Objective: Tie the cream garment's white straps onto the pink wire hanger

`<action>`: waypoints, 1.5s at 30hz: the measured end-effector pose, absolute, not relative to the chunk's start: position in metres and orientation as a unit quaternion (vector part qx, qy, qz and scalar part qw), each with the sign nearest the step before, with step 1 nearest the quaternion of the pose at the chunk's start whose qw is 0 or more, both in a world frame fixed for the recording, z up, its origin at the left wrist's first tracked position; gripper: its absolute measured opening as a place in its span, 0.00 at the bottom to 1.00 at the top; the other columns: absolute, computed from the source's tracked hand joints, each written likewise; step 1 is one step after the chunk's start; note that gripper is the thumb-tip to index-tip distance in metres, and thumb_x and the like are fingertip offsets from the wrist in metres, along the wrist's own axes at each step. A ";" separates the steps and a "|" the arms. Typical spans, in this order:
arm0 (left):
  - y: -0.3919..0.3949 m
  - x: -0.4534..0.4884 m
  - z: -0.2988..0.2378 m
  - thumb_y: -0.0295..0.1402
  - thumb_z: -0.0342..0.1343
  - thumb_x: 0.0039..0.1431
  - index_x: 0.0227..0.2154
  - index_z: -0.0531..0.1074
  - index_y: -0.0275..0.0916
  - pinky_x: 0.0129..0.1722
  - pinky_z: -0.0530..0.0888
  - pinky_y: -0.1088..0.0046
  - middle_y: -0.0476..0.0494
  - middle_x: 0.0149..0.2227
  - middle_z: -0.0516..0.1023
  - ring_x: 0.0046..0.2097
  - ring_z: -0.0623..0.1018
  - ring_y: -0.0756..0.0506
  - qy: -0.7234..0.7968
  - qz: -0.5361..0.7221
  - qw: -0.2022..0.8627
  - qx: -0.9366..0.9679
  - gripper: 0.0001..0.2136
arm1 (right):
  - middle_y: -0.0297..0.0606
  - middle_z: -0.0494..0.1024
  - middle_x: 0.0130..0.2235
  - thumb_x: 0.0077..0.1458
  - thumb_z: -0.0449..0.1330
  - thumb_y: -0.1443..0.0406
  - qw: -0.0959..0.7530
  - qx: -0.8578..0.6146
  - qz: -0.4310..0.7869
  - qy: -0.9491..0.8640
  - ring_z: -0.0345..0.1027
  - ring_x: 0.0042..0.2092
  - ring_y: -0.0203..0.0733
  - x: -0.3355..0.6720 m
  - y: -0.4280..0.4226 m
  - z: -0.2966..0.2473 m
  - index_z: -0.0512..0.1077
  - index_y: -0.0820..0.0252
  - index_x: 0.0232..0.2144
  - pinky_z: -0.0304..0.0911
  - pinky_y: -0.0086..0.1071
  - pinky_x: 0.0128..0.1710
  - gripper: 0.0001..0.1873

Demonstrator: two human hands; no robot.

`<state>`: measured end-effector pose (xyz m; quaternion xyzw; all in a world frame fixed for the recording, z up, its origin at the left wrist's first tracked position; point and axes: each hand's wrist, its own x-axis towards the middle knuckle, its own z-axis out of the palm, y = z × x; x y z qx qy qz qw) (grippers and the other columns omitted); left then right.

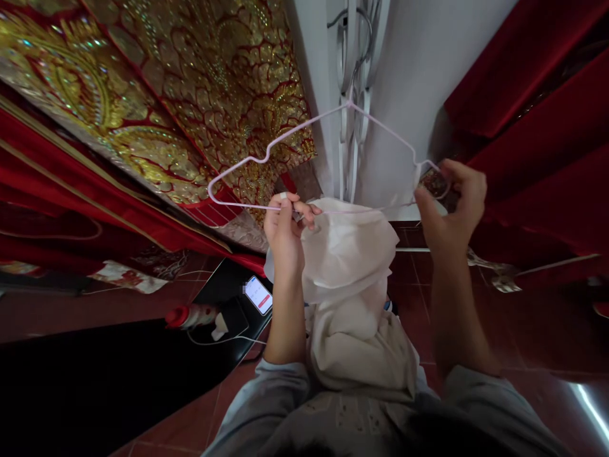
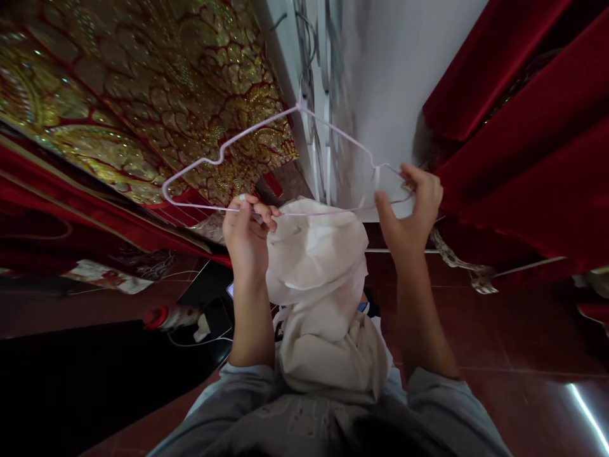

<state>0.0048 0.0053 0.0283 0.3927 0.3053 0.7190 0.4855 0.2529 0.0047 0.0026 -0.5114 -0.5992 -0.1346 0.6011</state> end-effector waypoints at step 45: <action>0.040 -0.052 0.081 0.34 0.70 0.63 0.25 0.74 0.39 0.45 0.72 0.67 0.50 0.26 0.72 0.35 0.75 0.45 0.462 0.560 0.204 0.657 0.13 | 0.29 0.87 0.36 0.70 0.55 0.63 0.624 -0.374 0.049 -0.684 0.82 0.34 0.43 0.231 0.006 0.002 0.78 0.32 0.57 0.76 0.42 0.36 0.21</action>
